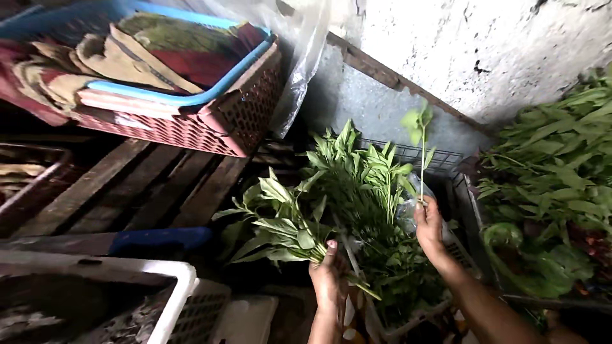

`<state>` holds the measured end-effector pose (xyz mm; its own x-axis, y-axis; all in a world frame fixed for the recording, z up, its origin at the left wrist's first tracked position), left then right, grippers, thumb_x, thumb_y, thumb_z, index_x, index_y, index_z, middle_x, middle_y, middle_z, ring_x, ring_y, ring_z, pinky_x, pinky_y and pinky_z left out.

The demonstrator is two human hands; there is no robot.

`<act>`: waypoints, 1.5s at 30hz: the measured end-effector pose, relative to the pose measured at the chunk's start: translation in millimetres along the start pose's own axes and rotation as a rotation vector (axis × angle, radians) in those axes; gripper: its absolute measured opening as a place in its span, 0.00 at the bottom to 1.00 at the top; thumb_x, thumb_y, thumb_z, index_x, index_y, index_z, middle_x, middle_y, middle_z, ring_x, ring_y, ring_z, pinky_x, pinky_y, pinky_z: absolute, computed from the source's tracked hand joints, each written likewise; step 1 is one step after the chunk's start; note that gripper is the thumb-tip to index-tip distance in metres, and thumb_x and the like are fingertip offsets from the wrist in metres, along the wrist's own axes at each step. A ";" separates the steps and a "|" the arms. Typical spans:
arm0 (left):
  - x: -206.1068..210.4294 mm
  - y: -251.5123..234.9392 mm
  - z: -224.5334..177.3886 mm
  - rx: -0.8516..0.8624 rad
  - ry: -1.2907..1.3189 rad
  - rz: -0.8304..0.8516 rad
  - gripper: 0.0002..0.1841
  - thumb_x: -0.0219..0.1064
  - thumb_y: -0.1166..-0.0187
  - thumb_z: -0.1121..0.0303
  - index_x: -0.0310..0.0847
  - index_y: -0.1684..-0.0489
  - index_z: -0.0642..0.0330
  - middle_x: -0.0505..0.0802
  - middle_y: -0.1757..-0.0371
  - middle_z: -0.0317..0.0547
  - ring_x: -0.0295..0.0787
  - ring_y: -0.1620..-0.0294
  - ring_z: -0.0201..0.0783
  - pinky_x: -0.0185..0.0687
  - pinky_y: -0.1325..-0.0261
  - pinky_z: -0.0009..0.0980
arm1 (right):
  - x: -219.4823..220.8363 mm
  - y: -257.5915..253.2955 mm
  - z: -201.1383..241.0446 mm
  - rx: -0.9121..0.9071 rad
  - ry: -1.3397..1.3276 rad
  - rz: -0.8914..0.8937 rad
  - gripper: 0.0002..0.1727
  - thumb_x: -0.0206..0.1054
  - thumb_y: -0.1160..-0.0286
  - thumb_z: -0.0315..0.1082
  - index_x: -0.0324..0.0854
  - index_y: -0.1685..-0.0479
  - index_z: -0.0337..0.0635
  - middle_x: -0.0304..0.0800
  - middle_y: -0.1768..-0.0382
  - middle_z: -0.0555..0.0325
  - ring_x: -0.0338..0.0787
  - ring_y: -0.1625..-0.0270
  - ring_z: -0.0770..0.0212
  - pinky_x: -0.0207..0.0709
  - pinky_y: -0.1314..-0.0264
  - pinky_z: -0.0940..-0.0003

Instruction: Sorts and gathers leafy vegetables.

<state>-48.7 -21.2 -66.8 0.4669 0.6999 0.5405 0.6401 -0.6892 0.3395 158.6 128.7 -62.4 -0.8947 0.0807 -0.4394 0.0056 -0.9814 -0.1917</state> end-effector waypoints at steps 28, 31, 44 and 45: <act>-17.6 -18.1 -51.2 0.251 -0.158 -0.158 0.06 0.57 0.10 0.69 0.73 0.60 0.57 0.76 0.86 0.33 0.71 0.90 0.27 0.72 0.86 0.23 | 76.9 -18.1 -73.8 0.309 0.433 0.458 0.21 0.57 0.10 0.43 0.81 0.29 0.40 0.86 0.31 0.41 0.85 0.27 0.44 0.76 0.22 0.44; -28.1 -14.0 -32.1 0.186 -0.177 -0.159 0.03 0.65 0.17 0.72 0.76 0.60 0.59 0.74 0.89 0.33 0.68 0.92 0.28 0.69 0.88 0.25 | 95.1 -39.6 -84.7 0.456 0.459 0.403 0.24 0.60 0.12 0.48 0.84 0.33 0.39 0.88 0.34 0.42 0.86 0.28 0.44 0.75 0.23 0.42; 6.9 -2.0 -13.2 0.136 -0.044 0.052 0.12 0.52 0.10 0.74 0.83 0.57 0.66 0.77 0.87 0.35 0.69 0.91 0.26 0.69 0.87 0.22 | 50.5 -15.5 -29.7 0.120 -0.304 -0.052 0.21 0.56 0.14 0.27 0.69 0.26 0.31 0.87 0.58 0.47 0.87 0.64 0.62 0.84 0.57 0.65; 13.6 0.7 -10.2 0.132 -0.053 0.061 0.11 0.53 0.11 0.74 0.82 0.57 0.67 0.80 0.85 0.38 0.72 0.89 0.28 0.72 0.85 0.23 | 43.8 -3.6 -20.0 0.078 -0.357 -0.042 0.21 0.57 0.14 0.28 0.69 0.24 0.32 0.85 0.61 0.50 0.84 0.67 0.66 0.82 0.61 0.69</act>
<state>-48.1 -14.1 -51.4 0.5369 0.6687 0.5143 0.6823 -0.7028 0.2015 128.3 139.3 -98.6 -0.9929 0.0692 -0.0964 -0.0563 -0.9899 -0.1299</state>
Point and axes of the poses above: each hand's wrist, its own y-axis away from the middle knuckle, its own x-axis out of the palm, z = x × y, the point moved 2 cm from there along -y, towards the middle knuckle
